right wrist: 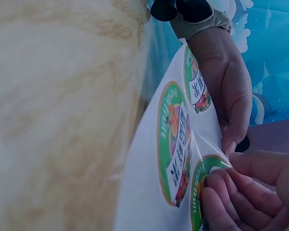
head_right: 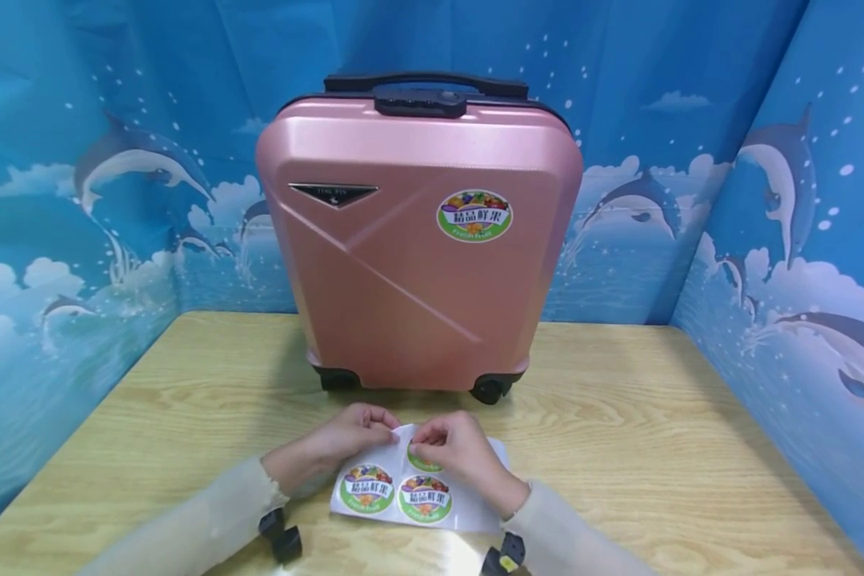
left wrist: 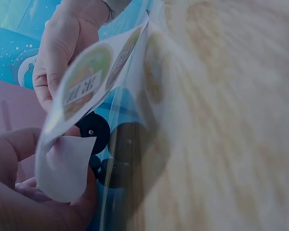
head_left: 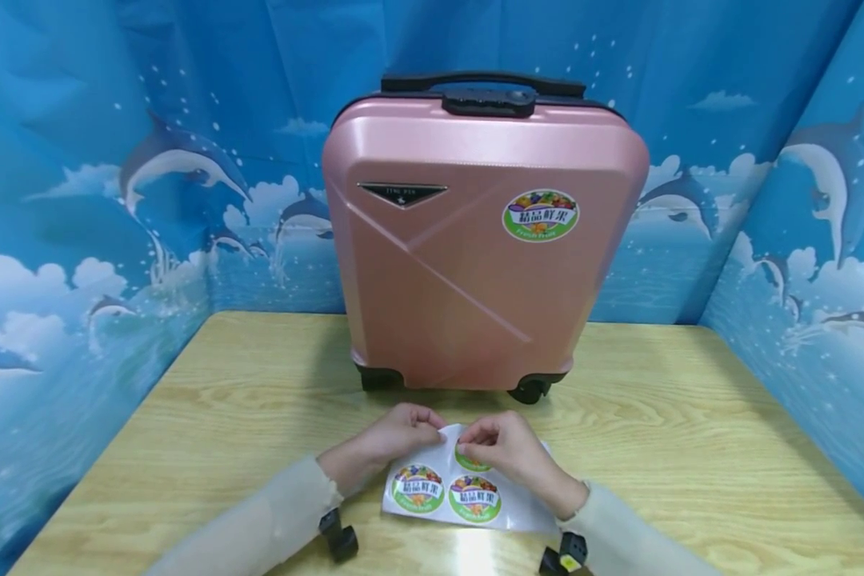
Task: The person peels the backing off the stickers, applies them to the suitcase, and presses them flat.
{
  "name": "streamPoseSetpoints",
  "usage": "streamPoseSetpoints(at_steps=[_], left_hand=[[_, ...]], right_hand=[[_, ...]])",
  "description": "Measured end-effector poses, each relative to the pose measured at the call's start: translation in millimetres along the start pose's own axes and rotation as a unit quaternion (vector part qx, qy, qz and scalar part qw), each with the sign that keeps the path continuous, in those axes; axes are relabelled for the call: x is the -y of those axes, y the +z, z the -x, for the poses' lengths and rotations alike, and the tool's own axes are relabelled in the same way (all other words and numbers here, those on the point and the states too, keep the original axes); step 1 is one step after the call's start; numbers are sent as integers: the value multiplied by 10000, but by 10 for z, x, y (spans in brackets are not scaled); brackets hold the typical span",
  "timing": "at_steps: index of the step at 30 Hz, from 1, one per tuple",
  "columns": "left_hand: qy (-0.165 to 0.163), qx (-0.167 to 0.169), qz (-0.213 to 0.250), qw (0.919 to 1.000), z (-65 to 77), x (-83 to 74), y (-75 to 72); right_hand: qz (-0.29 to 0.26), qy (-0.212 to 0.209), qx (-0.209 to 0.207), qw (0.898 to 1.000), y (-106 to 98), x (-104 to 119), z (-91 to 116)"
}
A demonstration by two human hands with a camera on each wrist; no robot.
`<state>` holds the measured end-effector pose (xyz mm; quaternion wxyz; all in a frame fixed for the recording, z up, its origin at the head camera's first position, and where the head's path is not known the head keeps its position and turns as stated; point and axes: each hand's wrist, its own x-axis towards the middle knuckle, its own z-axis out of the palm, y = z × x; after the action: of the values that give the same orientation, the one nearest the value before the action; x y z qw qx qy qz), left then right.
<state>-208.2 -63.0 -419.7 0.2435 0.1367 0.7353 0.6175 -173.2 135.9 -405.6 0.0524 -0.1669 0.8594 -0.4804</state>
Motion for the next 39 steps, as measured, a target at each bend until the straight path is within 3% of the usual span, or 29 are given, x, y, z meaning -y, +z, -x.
streamPoseSetpoints(at_steps=[12, 24, 39], left_hand=[[-5, 90, 125, 9999, 29, -13, -2], [-18, 224, 492, 9985, 39, 1, 18], [-17, 227, 568, 9981, 29, 31, 15]], right_hand=[[143, -110, -20, 9998, 30, -18, 11], [-66, 89, 62, 9999, 42, -14, 20], [-146, 143, 19, 9998, 79, -39, 17]])
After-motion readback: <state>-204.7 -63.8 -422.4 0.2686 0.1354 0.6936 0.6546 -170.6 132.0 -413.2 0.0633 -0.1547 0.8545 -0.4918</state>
